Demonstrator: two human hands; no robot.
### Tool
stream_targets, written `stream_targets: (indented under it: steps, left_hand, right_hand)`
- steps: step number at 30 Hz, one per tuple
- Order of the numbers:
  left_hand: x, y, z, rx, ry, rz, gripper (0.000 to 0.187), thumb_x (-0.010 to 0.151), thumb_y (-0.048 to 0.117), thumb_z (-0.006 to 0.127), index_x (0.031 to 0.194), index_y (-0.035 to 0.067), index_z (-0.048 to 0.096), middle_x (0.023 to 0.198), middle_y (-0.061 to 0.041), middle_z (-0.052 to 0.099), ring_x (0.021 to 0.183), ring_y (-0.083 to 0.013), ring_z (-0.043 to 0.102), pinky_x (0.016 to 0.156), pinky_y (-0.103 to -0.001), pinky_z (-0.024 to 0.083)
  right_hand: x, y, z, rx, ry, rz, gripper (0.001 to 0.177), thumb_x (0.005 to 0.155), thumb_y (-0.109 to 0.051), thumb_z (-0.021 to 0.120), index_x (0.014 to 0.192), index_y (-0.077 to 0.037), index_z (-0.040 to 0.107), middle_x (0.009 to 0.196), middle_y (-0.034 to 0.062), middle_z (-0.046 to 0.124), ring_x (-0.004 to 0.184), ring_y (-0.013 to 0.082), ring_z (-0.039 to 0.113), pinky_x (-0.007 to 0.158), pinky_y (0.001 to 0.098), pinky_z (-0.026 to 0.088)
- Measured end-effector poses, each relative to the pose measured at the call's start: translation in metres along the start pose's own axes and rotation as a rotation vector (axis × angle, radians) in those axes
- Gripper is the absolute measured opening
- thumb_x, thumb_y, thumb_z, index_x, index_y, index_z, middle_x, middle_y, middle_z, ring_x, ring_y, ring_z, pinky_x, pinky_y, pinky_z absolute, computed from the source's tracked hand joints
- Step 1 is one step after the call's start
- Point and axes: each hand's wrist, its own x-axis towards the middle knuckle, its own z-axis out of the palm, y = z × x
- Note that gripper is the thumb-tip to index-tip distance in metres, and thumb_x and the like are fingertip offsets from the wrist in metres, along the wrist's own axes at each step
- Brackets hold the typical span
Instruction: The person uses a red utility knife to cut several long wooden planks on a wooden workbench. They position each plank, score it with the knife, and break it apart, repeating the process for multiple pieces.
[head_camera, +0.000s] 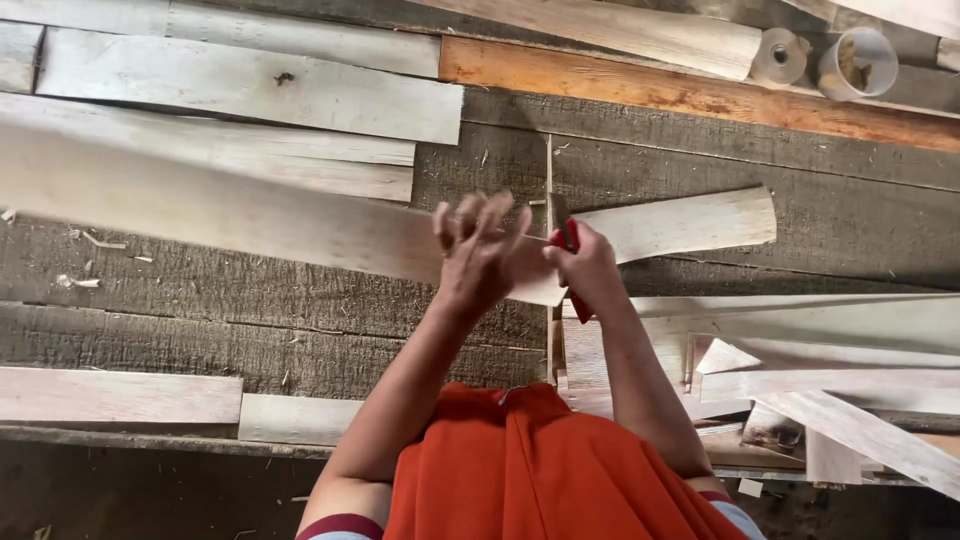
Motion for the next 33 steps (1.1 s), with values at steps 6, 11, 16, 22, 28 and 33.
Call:
stream_targets:
  steps: [6,11,16,22,28,33]
  left_hand:
    - [-0.002,-0.047,0.001,0.108,0.427,-0.512,0.098,0.095,0.028,0.073,0.168,0.023,0.008,0.168,-0.027,-0.008,0.154,-0.0489,-0.002,0.117,-0.068,0.011]
    - [0.035,0.001,-0.062,-0.945,0.343,-0.854,0.065,0.101,0.016,0.063,0.15,0.008,0.021,0.135,-0.024,0.038,0.126,-0.037,0.042,0.108,-0.056,0.033]
    - [0.03,-0.014,-0.034,-1.284,0.447,-0.867,0.055,0.098,-0.001,0.057,0.149,0.016,0.045,0.127,-0.012,0.064,0.114,-0.0208,0.061,0.1,-0.045,0.05]
    - [0.015,-0.045,-0.008,-1.136,0.325,-0.858,0.069,0.087,-0.005,0.056,0.154,0.006,0.045,0.146,-0.034,0.049,0.137,-0.0407,0.045,0.113,-0.052,0.038]
    - [0.009,-0.077,-0.01,-0.171,0.188,-0.654,0.042,0.101,0.05,0.061,0.074,0.019,0.072,0.065,-0.015,0.062,0.069,-0.0404,0.066,0.065,-0.047,0.049]
    - [0.004,-0.094,0.008,0.285,0.274,-0.405,0.044,0.099,0.05,0.06,0.063,0.025,0.053,0.06,0.003,0.06,0.061,-0.0189,0.065,0.073,-0.033,0.041]
  right_hand:
    - [-0.002,0.014,-0.015,0.511,-0.077,0.029,0.023,0.085,-0.004,0.07,0.106,0.002,0.061,0.05,0.0078,0.055,0.039,0.0177,0.054,0.046,0.0299,0.044]
    - [-0.008,0.04,0.02,0.615,-0.118,0.083,0.025,0.087,-0.006,0.072,0.108,0.001,0.059,0.065,0.0094,0.058,0.047,0.0196,0.058,0.048,0.0323,0.049]
    - [-0.019,0.06,0.046,0.664,-0.176,0.165,0.033,0.083,-0.009,0.078,0.107,0.003,0.058,0.069,0.0143,0.061,0.048,0.0229,0.06,0.047,0.0336,0.05]
    - [-0.019,0.004,0.013,0.663,-0.049,-0.026,0.039,0.087,-0.021,0.079,0.116,-0.002,0.06,0.103,0.0205,0.073,0.048,0.0165,0.064,0.05,0.029,0.052]
    - [0.012,-0.005,-0.016,1.116,-0.011,-0.23,0.049,0.092,-0.032,0.071,0.133,-0.018,0.048,0.128,0.0048,0.069,0.063,0.0029,0.064,0.052,0.016,0.046]
    - [0.008,0.002,-0.001,1.161,0.192,0.016,0.019,0.089,-0.023,0.079,0.094,-0.009,0.067,0.053,0.0004,0.052,0.043,0.0106,0.044,0.051,0.0232,0.035]
